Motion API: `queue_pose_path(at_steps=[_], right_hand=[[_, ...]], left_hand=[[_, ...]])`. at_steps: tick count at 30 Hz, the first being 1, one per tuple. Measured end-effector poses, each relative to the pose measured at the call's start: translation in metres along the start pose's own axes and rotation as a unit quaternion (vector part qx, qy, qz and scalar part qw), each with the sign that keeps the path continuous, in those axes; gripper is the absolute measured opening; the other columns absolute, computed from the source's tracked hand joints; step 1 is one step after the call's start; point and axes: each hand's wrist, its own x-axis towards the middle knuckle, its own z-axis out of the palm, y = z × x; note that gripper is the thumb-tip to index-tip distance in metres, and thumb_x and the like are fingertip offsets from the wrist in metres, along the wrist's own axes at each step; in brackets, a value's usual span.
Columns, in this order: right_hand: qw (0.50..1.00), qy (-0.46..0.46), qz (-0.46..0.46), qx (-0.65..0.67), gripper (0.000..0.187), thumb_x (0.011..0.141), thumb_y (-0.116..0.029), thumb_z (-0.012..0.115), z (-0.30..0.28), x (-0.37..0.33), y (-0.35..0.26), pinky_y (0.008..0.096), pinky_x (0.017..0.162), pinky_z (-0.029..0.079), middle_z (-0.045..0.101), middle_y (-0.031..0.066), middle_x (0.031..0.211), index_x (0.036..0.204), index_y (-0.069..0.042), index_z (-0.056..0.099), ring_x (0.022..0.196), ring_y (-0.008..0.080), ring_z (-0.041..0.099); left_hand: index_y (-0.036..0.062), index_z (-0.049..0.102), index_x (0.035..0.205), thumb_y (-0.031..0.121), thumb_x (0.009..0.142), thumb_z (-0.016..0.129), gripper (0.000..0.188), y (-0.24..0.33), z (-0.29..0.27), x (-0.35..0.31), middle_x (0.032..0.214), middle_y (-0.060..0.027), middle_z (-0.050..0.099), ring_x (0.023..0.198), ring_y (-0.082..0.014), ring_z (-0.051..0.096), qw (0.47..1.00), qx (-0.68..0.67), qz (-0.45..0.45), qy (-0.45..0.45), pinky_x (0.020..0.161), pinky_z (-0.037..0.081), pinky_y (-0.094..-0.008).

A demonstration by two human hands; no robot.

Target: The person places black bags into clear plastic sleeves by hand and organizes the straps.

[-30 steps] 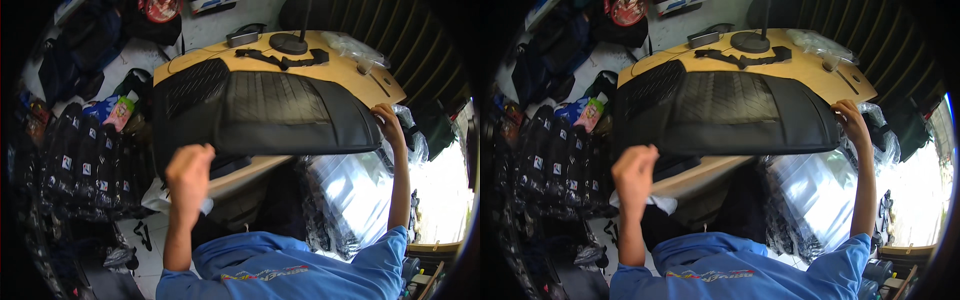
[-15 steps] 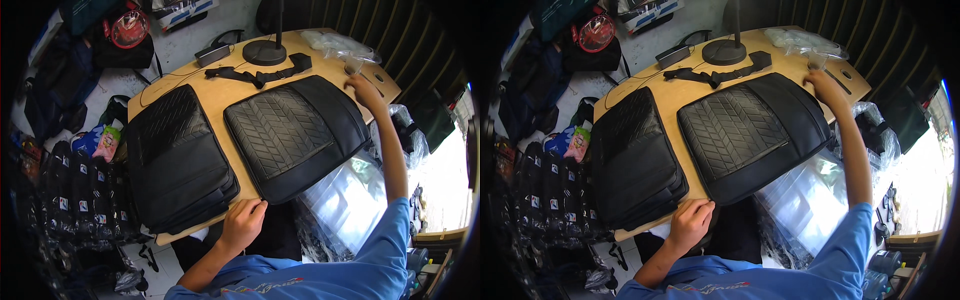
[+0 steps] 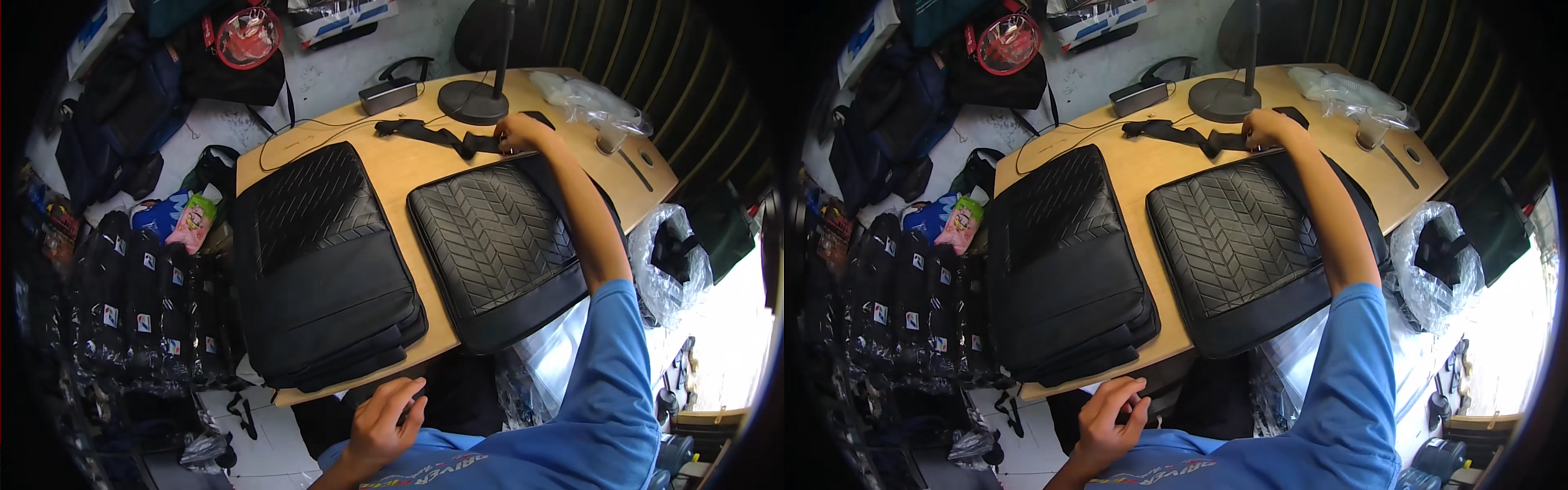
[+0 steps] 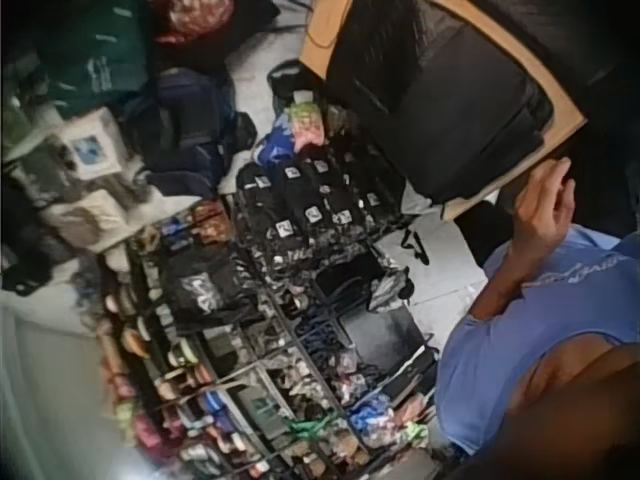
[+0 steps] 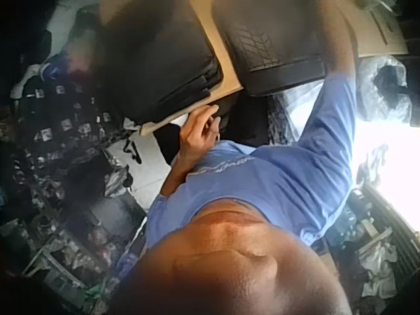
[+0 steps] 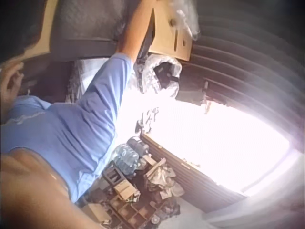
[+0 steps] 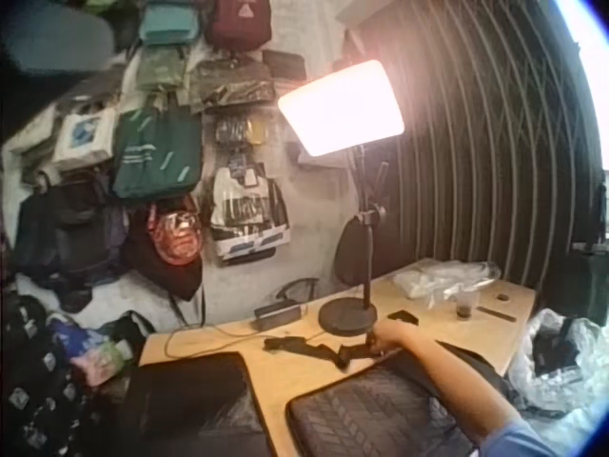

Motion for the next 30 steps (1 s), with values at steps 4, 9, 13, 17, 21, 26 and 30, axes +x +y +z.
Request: queue_pose_path(at_steps=[4,9,13,17,21,26,30], right_hand=[[0.995,0.056,-0.041,0.068,0.031,0.072,-0.019,0.068,-0.057,-0.016,-0.012,0.0342,0.065,0.049,0.067,0.0113,0.084,0.098,-0.001,0.066,0.075,0.0211,0.063],[0.921,0.192,-0.127,0.315,0.034,0.077,-0.02,0.07,-0.186,-0.063,-0.045,0.03,0.068,0.049,0.063,0.004,0.086,0.106,-0.006,0.063,0.078,0.0141,0.06],[0.821,0.137,-0.278,0.48,0.024,0.09,-0.015,0.052,-0.266,-0.118,-0.111,0.0321,0.073,0.049,0.063,0.0114,0.095,0.103,0.003,0.061,0.083,0.0187,0.06],[0.857,0.173,-0.317,0.367,0.025,0.086,-0.015,0.061,-0.308,-0.169,-0.157,0.0294,0.07,0.048,0.063,0.0098,0.093,0.104,0.002,0.061,0.078,0.0166,0.059],[0.914,0.175,-0.223,0.292,0.028,0.08,-0.014,0.069,-0.296,-0.228,-0.191,0.0272,0.068,0.048,0.063,0.0061,0.09,0.103,0.0,0.062,0.077,0.0127,0.058],[0.924,0.159,-0.244,0.249,0.026,0.081,-0.015,0.069,-0.253,-0.284,-0.269,0.0242,0.067,0.046,0.06,0.0036,0.083,0.101,-0.001,0.062,0.072,0.0107,0.056],[0.934,0.207,-0.261,0.132,0.036,0.079,-0.026,0.07,-0.235,-0.318,-0.259,0.0263,0.076,0.044,0.061,0.0041,0.089,0.102,-0.001,0.06,0.081,0.0115,0.057]], left_hand=[[-0.0004,0.061,0.103,-0.002,0.074,0.068,0.03,-0.002,-0.013,-0.002,0.09,-0.0115,0.061,0.06,-0.0147,0.059,0.999,-0.034,-0.008,0.002,0.052,0.048,-0.0243],[-0.0024,0.061,0.096,-0.006,0.075,0.064,0.021,0.004,-0.035,0.012,0.09,-0.0134,0.062,0.066,-0.014,0.061,0.996,-0.089,0.011,-0.014,0.057,0.049,-0.0229],[-0.0036,0.06,0.093,-0.005,0.078,0.058,0.015,0.007,-0.06,0.03,0.091,-0.0141,0.059,0.064,-0.0136,0.061,0.993,-0.099,0.071,0.008,0.059,0.05,-0.0233],[-0.0042,0.054,0.109,-0.001,0.083,0.055,0.026,0.027,-0.083,0.064,0.098,-0.0104,0.057,0.069,-0.0094,0.057,0.968,-0.234,0.073,0.058,0.059,0.048,-0.0214],[-0.004,0.052,0.114,0.011,0.085,0.062,0.034,0.077,-0.089,0.134,0.103,-0.0099,0.059,0.082,-0.0124,0.06,0.945,-0.252,0.163,0.131,0.071,0.048,-0.0232],[-0.0044,0.051,0.114,0.026,0.081,0.068,0.048,0.114,-0.068,0.203,0.096,-0.0107,0.061,0.084,-0.0176,0.062,0.907,-0.156,0.312,0.236,0.079,0.047,-0.0305],[-0.0027,0.052,0.113,0.019,0.08,0.064,0.041,0.132,-0.054,0.189,0.081,-0.0091,0.06,0.068,-0.0163,0.063,0.888,-0.368,0.26,-0.095,0.059,0.049,-0.0261]])
